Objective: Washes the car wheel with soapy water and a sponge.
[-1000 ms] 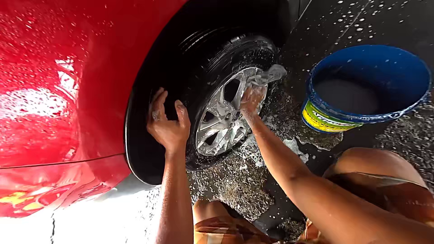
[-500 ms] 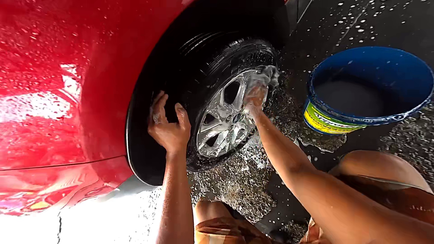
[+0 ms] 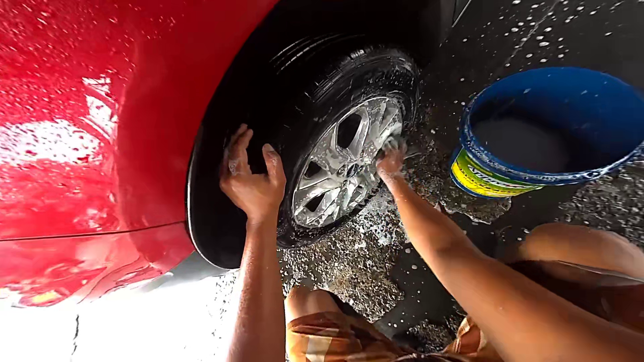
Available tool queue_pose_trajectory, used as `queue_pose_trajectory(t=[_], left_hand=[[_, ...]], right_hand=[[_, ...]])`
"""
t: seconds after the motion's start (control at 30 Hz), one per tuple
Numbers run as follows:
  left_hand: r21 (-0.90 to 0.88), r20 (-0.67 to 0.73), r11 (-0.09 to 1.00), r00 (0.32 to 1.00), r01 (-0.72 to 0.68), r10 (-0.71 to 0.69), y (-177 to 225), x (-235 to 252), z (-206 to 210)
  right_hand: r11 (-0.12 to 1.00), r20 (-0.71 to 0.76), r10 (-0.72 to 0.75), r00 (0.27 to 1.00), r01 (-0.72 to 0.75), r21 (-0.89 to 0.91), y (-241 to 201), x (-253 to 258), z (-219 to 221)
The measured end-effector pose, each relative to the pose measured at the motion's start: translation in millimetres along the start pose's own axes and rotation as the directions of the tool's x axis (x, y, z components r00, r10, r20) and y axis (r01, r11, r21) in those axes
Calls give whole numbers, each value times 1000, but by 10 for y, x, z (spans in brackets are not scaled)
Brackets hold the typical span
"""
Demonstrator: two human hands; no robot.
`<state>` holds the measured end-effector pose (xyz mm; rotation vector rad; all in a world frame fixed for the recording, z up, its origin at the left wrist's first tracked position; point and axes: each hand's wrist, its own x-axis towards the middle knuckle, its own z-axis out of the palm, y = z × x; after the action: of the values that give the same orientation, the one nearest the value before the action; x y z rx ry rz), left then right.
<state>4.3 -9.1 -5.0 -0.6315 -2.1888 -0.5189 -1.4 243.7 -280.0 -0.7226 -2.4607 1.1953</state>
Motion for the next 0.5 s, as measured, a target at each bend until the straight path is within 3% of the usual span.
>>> queue_pose_trajectory(t=[0.1,0.2,0.3,0.4,0.5], left_hand=[[12,13,1000,1000,11,-11,1,-29,-2],[7,-8,1000,1000,4,-4,-17,-6,-2],[0,-30,1000,999,-24,24,-10,-2,9],[6,-12,1000,1000,-11,11,-11,6,-22],[-1,-15,1000,1000,-1,1,-5,-13,11]], right_hand=[[969,47,150,988,-157,193,-148,-275,66],[948,-54,160,986,-139,286,-312,-493,185],[976,2,64,998,-63,210,-14,-393,206],[973,129,155,979,-174,149,-200,-366,52],[967,67,166,984,-175,183,-317,-808,467]])
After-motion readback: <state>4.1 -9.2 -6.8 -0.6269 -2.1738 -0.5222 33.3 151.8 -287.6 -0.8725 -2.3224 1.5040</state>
